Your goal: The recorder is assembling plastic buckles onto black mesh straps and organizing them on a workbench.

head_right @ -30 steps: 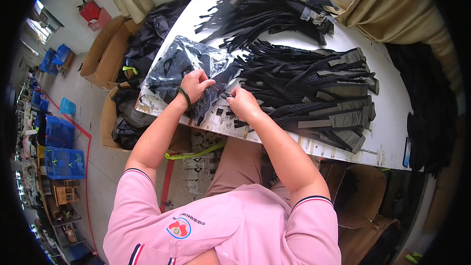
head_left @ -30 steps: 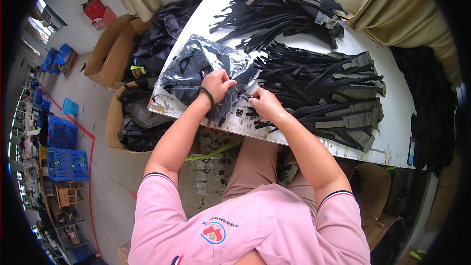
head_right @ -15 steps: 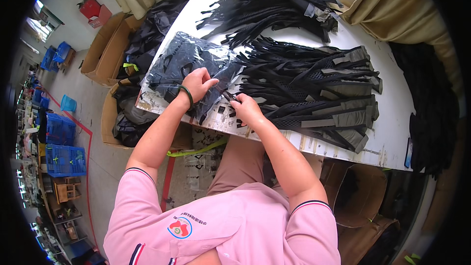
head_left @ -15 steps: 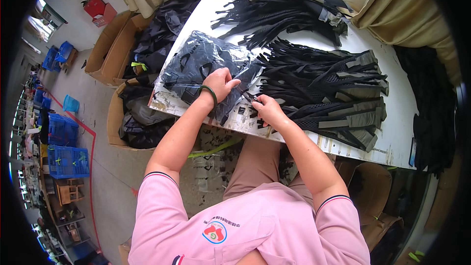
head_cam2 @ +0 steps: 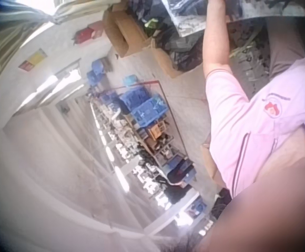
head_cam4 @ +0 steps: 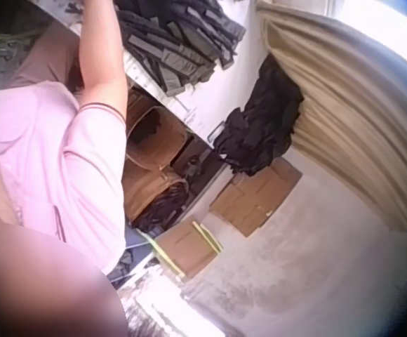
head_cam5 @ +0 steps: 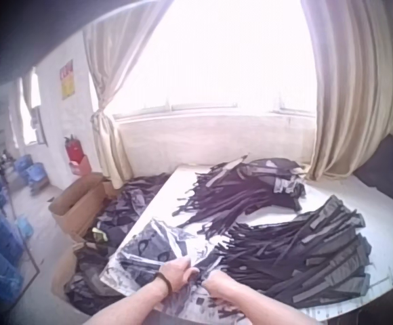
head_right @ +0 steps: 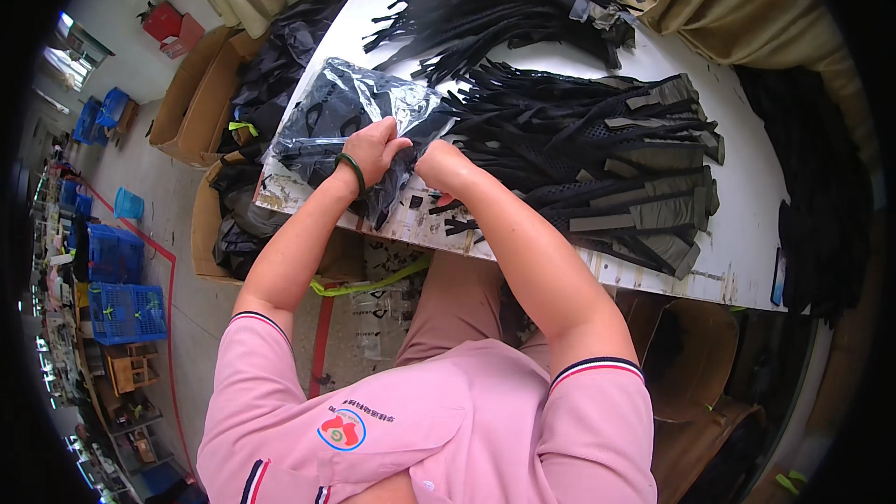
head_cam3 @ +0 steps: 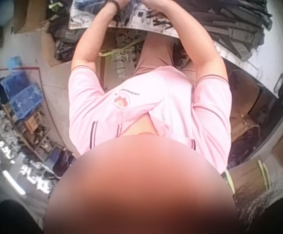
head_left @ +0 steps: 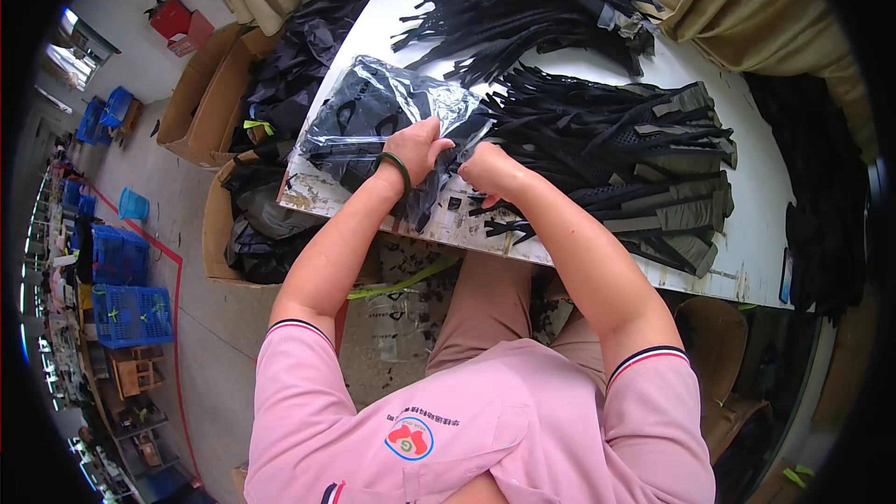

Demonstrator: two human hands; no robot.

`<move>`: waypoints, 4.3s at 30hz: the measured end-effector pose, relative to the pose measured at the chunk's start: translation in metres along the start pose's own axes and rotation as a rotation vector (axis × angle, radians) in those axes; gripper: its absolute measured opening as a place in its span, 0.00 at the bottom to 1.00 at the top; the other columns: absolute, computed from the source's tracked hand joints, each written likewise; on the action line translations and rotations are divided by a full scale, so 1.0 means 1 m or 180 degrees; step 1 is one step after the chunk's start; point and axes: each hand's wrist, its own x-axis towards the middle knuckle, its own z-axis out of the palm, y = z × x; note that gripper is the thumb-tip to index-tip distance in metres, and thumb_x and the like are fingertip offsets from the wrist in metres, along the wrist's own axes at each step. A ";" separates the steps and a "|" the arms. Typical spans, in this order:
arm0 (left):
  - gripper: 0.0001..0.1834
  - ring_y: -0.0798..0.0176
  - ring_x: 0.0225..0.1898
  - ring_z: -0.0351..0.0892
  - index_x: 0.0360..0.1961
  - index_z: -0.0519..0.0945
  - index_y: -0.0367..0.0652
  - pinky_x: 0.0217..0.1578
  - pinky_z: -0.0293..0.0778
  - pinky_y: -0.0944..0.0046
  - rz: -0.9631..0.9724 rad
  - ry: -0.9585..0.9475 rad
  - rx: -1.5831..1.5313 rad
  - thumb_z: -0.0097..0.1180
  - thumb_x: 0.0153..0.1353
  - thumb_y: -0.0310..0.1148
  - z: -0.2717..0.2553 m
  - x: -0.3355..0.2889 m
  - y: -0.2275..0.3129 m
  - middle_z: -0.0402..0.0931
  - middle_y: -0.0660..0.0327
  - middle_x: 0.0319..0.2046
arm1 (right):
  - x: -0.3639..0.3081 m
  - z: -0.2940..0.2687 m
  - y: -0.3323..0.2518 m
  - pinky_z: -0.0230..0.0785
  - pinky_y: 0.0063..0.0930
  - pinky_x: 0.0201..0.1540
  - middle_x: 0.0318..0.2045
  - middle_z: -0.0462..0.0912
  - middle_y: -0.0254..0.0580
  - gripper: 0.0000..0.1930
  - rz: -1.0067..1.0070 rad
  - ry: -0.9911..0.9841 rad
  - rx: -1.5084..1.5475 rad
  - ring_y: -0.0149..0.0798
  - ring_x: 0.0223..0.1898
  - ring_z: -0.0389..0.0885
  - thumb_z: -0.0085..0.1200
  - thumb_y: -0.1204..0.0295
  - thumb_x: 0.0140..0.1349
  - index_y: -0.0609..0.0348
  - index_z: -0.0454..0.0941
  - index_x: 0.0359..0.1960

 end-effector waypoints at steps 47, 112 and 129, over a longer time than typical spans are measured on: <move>0.23 0.47 0.40 0.79 0.32 0.79 0.44 0.40 0.73 0.51 -0.0604 -0.1251 0.0803 0.48 0.61 0.55 -0.005 -0.003 0.024 0.80 0.51 0.32 | -0.031 0.034 0.067 0.58 0.21 0.16 0.20 0.69 0.25 0.09 -0.0590 0.0903 0.2183 0.23 0.16 0.62 0.59 0.66 0.57 0.53 0.71 0.29; 0.15 0.59 0.51 0.69 0.48 0.71 0.34 0.56 0.61 0.61 0.0323 0.2272 -0.1442 0.46 0.67 0.35 -0.009 -0.110 0.019 0.71 0.53 0.48 | -0.146 0.050 0.278 0.71 0.40 0.44 0.39 0.83 0.48 0.19 -0.0115 0.0404 0.0125 0.53 0.42 0.80 0.46 0.55 0.65 0.57 0.78 0.45; 0.05 0.59 0.24 0.70 0.25 0.79 0.46 0.30 0.65 0.60 0.0900 -0.0712 -0.0827 0.63 0.46 0.29 0.133 -0.215 0.108 0.74 0.64 0.24 | -0.050 0.205 0.471 0.67 0.40 0.57 0.54 0.75 0.53 0.20 0.0875 -0.1486 -0.0676 0.50 0.55 0.75 0.43 0.65 0.61 0.63 0.77 0.50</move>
